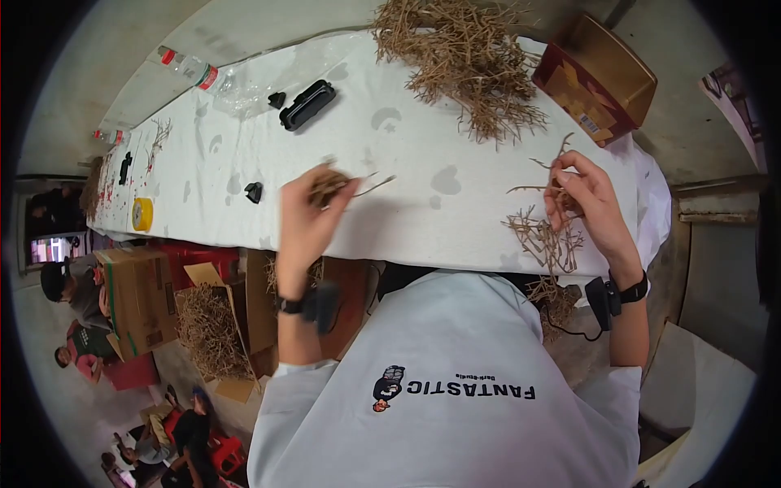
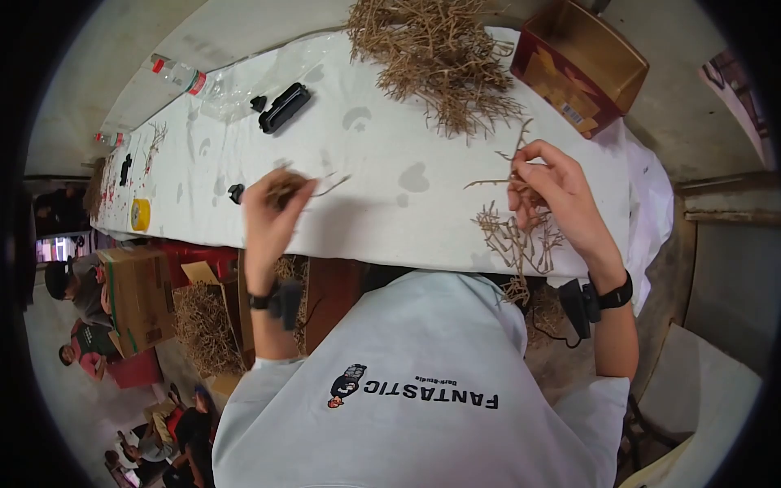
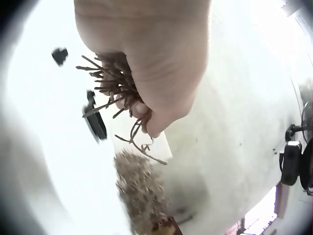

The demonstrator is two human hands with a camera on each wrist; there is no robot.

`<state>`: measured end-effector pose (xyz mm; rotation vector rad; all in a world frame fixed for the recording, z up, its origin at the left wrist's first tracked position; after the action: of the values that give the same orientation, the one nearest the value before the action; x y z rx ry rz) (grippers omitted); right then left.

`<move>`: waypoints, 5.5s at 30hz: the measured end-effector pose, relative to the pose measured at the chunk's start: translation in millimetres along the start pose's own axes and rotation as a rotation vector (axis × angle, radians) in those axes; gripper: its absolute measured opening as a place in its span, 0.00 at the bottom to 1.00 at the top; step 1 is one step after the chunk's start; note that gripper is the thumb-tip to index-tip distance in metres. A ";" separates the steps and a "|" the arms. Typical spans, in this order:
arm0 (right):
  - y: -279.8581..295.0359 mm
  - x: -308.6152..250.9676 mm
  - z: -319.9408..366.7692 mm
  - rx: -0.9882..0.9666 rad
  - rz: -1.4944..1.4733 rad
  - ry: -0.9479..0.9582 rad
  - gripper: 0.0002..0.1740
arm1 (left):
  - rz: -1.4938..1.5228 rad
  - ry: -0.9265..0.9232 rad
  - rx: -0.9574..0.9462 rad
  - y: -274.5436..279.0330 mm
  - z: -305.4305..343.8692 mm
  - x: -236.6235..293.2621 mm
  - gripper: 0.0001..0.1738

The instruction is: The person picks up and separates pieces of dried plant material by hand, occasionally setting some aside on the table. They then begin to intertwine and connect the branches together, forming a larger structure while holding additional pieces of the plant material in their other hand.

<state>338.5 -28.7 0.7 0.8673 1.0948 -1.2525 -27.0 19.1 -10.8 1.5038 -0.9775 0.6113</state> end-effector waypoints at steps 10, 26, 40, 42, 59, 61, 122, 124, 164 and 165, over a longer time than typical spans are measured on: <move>9.6 3.8 -4.6 0.073 -0.021 -0.003 0.12 | -0.315 0.330 0.353 132.9 166.9 -133.6 0.09; 24.8 -22.7 2.2 0.088 -0.167 0.105 0.17 | -0.410 0.821 -0.635 94.0 132.3 -105.6 0.26; 6.2 -57.2 10.0 -0.050 -0.314 0.263 0.22 | -0.284 -0.751 -0.231 -131.7 -12.5 147.1 0.37; 8.8 -53.3 11.9 -0.045 -0.326 0.234 0.22 | -0.324 -0.833 -0.251 -143.8 -15.7 144.2 0.35; -1.1 -81.6 61.0 0.555 0.923 1.072 0.28 | -0.206 -0.747 -0.288 -152.7 -33.2 113.1 0.18; -23.6 -62.8 46.1 0.044 0.903 0.882 0.30 | -0.180 -0.833 -0.311 -153.5 -30.4 114.6 0.17; -36.2 -22.5 26.5 -0.453 0.624 0.074 0.13 | -0.265 -0.818 -0.886 -125.6 2.7 85.0 0.08; -35.7 -26.0 25.8 -0.485 0.650 0.076 0.13 | -0.291 -0.838 -0.887 -123.0 2.7 77.4 0.02; -18.9 16.7 17.4 -0.308 -0.312 -0.115 0.11 | 0.658 -0.199 -0.499 -143.4 -3.6 91.3 0.16; -20.6 15.9 18.3 -0.308 -0.314 -0.115 0.11 | 0.551 -0.234 -0.512 -140.2 -4.4 89.8 0.17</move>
<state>320.6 -53.6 -8.1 0.3956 1.3229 -1.3254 138.1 -2.2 -10.5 0.8566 -1.6158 0.5148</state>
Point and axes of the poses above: each hand's wrist, its own z-axis away from the middle knuckle, its own y-axis out of the back of the hand, x = y × z, the point moved 4 cm from there along -z, towards the middle knuckle, and after that the axes turned 5 degrees about -z, right-handed, at the moved point
